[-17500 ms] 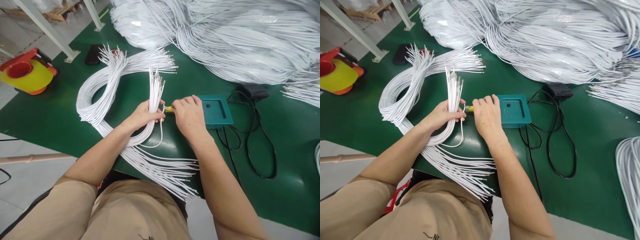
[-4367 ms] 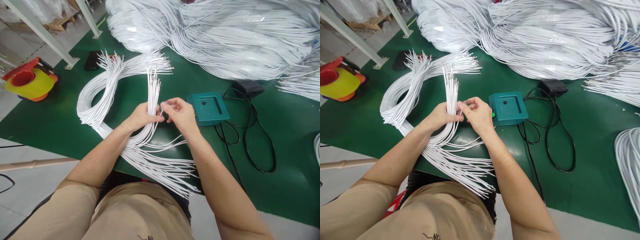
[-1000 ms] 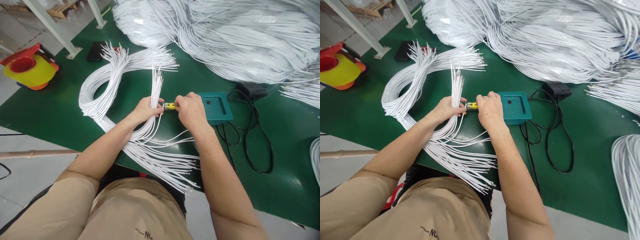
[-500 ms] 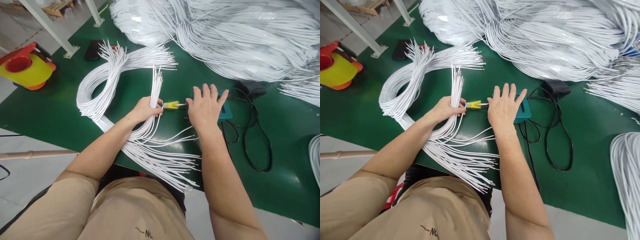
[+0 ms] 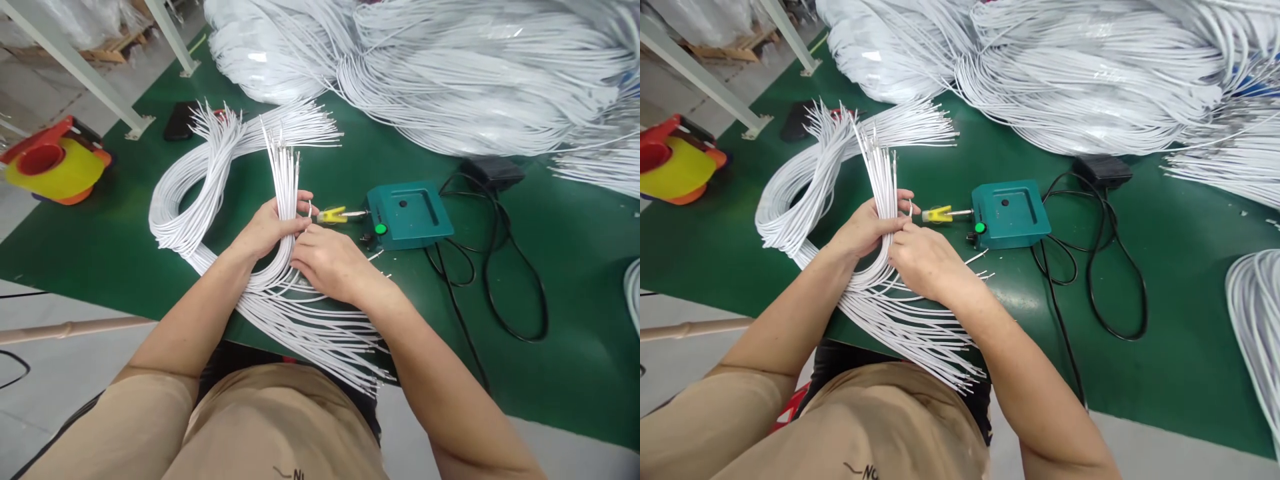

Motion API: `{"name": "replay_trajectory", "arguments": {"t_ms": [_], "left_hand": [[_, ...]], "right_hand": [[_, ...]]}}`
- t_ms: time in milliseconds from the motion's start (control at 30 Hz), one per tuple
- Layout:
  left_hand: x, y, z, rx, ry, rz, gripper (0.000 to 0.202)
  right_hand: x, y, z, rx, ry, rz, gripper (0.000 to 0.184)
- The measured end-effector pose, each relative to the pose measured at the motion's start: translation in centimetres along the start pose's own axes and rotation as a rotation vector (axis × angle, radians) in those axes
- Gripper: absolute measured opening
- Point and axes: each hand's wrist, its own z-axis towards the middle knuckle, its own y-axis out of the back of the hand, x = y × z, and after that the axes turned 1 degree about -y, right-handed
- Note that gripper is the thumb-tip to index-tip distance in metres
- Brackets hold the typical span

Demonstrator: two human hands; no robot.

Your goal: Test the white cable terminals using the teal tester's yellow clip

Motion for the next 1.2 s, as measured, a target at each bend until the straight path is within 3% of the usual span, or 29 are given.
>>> {"name": "replay_trajectory", "arguments": {"t_ms": [133,233,367,433,500,567,633,667,800,933,1000,1200], "left_hand": [[-0.1,0.1,-0.1,0.020,0.017,-0.035,0.050],[-0.1,0.0,-0.1,0.002,0.034,0.014,0.041],[0.1,0.2,0.0,-0.042,0.075,0.067,0.037],[0.3,0.2,0.0,-0.020,0.087,0.060,0.042],[0.4,0.1,-0.1,-0.003,0.073,0.055,0.046],[0.4,-0.1,-0.2,0.007,0.045,0.088,0.044],[0.4,-0.4,-0.4,0.041,0.016,0.164,0.038],[0.3,-0.5,-0.4,0.069,0.011,0.207,0.035],[0.4,-0.7,-0.5,0.116,0.035,0.127,0.033],[0.5,-0.9,-0.4,0.076,0.029,-0.060,0.032],[0.4,-1.0,-0.4,0.046,0.022,-0.044,0.033],[0.3,-1.3,-0.6,-0.008,0.019,0.030,0.036]], "right_hand": [[0.5,-1.1,0.2,0.060,-0.003,-0.107,0.026],[1.2,-1.1,0.0,0.166,-0.179,-0.015,0.023],[1.6,0.5,-0.3,0.402,-0.367,0.275,0.024],[0.9,1.5,-0.4,0.414,-0.421,0.470,0.029],[-0.1,2.1,-0.3,0.210,-0.571,0.539,0.031],[-1.4,2.3,0.0,-0.129,-0.716,0.557,0.029],[-2.4,2.1,0.2,-0.387,-0.776,0.637,0.022],[-2.7,1.8,0.4,-0.446,-0.769,0.694,0.020],[-3.1,0.9,0.7,-0.513,-0.710,0.916,0.019],[-2.7,0.6,0.9,-0.431,-0.709,1.073,0.020],[-2.5,0.6,1.0,-0.419,-0.725,1.112,0.021],[-2.4,0.6,1.0,-0.548,-0.746,1.074,0.016]]}}
